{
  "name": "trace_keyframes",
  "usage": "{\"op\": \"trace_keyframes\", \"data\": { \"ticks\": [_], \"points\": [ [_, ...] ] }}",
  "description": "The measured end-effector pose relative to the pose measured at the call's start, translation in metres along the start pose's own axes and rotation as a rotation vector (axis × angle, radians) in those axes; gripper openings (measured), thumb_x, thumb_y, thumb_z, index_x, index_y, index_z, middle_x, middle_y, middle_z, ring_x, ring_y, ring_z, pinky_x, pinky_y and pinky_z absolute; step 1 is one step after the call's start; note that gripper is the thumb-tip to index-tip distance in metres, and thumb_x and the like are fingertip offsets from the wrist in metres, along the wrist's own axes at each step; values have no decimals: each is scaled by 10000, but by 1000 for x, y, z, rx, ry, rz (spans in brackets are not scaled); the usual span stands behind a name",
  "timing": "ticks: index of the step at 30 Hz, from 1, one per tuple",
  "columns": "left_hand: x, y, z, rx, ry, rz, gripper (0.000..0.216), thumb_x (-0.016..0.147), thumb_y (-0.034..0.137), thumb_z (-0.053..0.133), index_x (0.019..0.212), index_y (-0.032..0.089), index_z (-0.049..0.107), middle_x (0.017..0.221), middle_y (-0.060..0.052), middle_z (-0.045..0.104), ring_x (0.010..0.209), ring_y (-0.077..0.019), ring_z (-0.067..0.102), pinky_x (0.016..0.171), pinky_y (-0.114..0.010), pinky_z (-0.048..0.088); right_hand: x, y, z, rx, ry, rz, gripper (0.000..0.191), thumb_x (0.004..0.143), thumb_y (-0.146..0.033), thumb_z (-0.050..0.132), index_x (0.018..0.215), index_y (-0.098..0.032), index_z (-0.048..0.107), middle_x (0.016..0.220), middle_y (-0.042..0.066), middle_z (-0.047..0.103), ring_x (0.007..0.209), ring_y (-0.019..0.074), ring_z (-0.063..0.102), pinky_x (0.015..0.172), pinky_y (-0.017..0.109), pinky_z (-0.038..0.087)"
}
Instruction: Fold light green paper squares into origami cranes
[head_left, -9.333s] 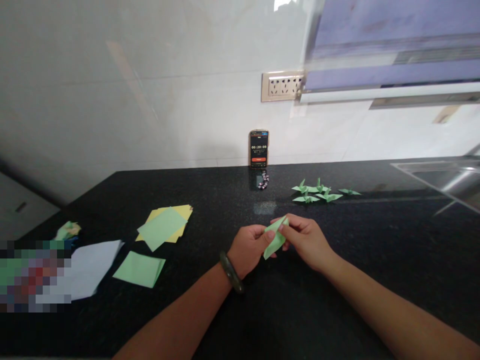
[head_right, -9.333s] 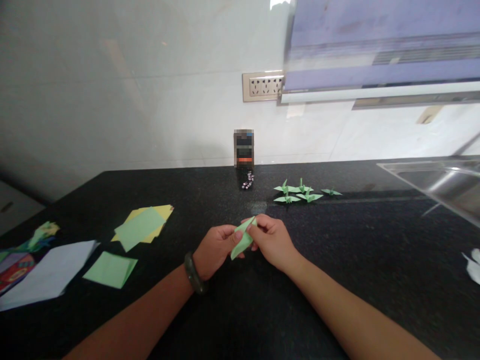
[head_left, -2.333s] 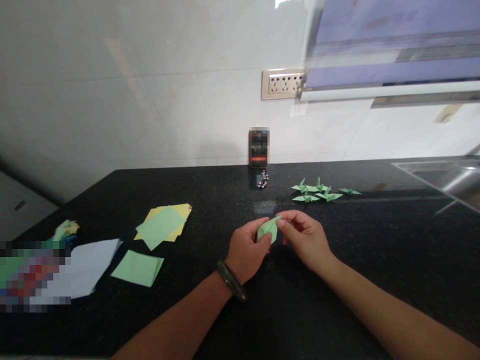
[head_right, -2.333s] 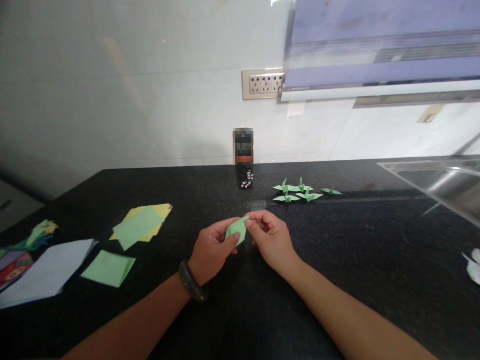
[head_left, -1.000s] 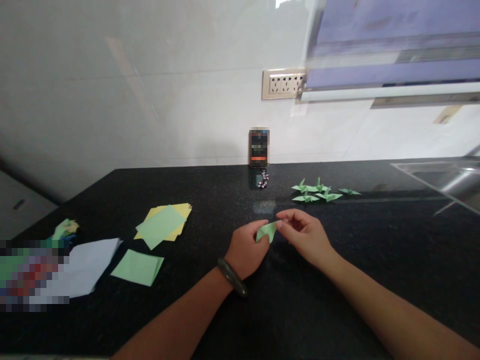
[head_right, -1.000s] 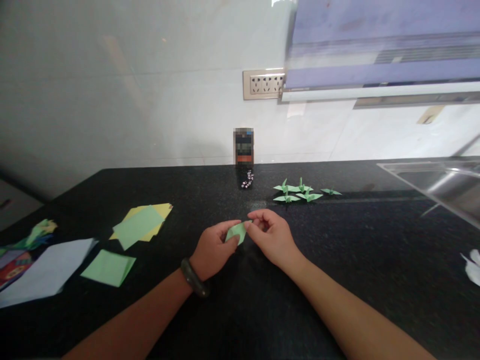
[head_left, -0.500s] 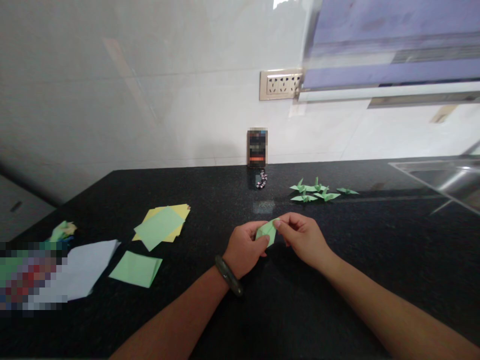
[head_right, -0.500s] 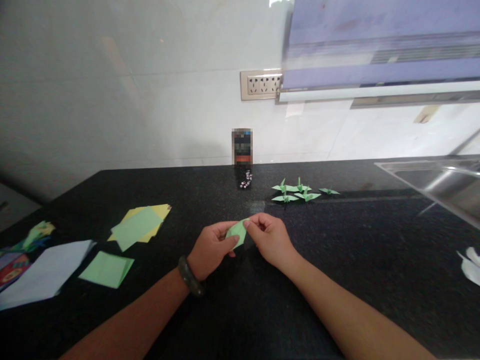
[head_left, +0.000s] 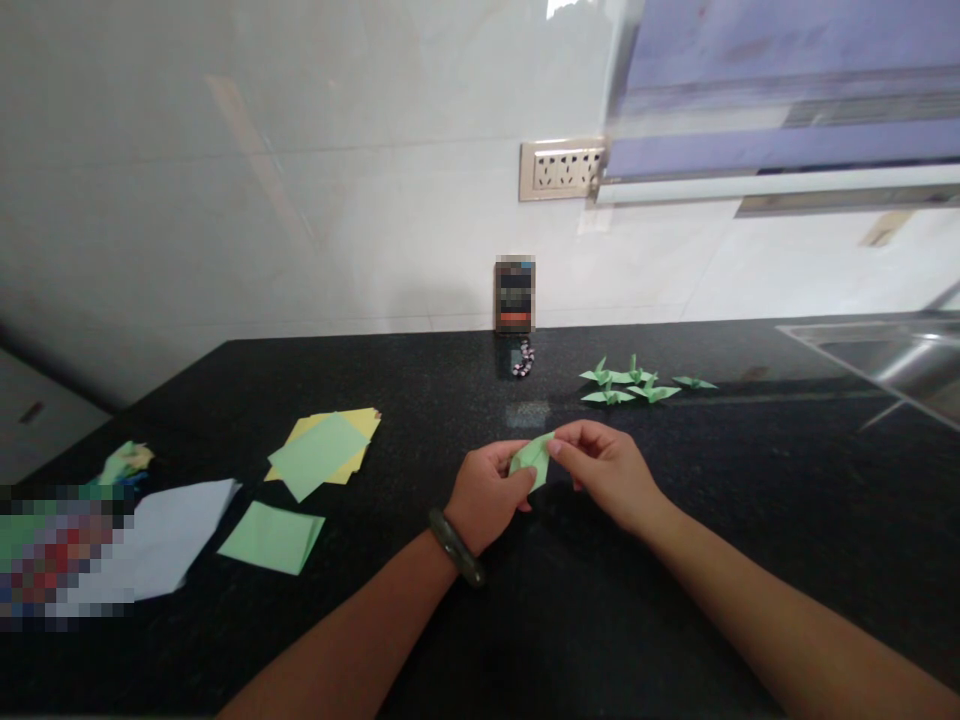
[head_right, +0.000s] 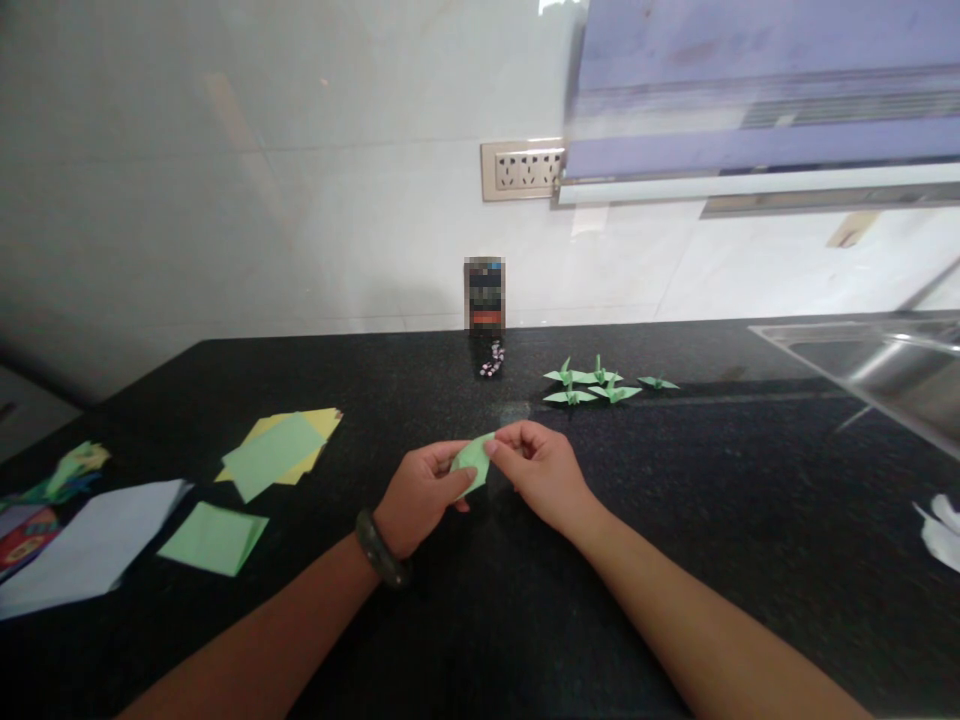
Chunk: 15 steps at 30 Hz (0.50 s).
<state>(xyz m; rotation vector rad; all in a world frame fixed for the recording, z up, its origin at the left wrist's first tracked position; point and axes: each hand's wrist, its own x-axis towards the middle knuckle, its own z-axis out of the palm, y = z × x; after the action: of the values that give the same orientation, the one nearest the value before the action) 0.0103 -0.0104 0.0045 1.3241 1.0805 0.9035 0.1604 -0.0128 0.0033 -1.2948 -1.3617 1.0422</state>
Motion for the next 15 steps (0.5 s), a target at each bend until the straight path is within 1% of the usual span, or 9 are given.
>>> {"op": "trace_keyframes", "data": {
  "ticks": [2, 5, 8, 11, 13, 15],
  "points": [
    [0, 1, 0, -7, -7, 1, 351, 658, 201, 577, 986, 85, 626, 666, -16, 604, 504, -82, 497, 430, -196, 445, 0, 1, 2, 19, -21, 8, 239, 662, -387, 639, 694, -162, 568, 551, -30, 526, 417, 75, 413, 369, 193, 342],
    [-1, 1, 1, -10, -36, 7, 347, 662, 207, 578, 985, 92, 626, 676, -17, 606, 516, -84, 504, 430, -190, 446, -1, 1, 2, -18, -12, -17, 227, 704, -381, 596, 640, -169, 545, 502, -44, 491, 398, 73, 401, 372, 193, 333],
    [-2, 0, 1, -2, -59, 17, 331, 671, 208, 573, 979, 103, 631, 688, -19, 611, 523, -85, 509, 432, -185, 442, -1, 1, 0, -81, 21, -48, 309, 778, -406, 517, 584, -166, 531, 441, -45, 455, 384, 76, 409, 385, 196, 333],
    [-1, 0, 0, 0, -50, 14, 329, 670, 205, 575, 977, 105, 636, 689, -18, 618, 513, -86, 510, 436, -194, 440, 0, 1, -2, -24, 53, -34, 381, 815, -455, 450, 591, -159, 535, 453, -34, 464, 384, 76, 420, 387, 200, 352],
    [0, 0, -1, -26, -29, 6, 331, 669, 210, 582, 977, 101, 635, 683, -18, 619, 523, -93, 520, 445, -201, 443, 0, 0, -1, 18, 31, 9, 372, 795, -477, 476, 626, -154, 550, 475, -37, 467, 387, 72, 415, 378, 197, 360],
    [0, 2, -1, -75, -10, 9, 338, 672, 229, 594, 981, 95, 627, 687, -22, 622, 552, -103, 535, 465, -207, 452, -1, -1, 2, 27, -35, 61, 314, 726, -459, 578, 659, -154, 557, 499, -49, 467, 395, 65, 404, 365, 187, 357]
  ]
}}
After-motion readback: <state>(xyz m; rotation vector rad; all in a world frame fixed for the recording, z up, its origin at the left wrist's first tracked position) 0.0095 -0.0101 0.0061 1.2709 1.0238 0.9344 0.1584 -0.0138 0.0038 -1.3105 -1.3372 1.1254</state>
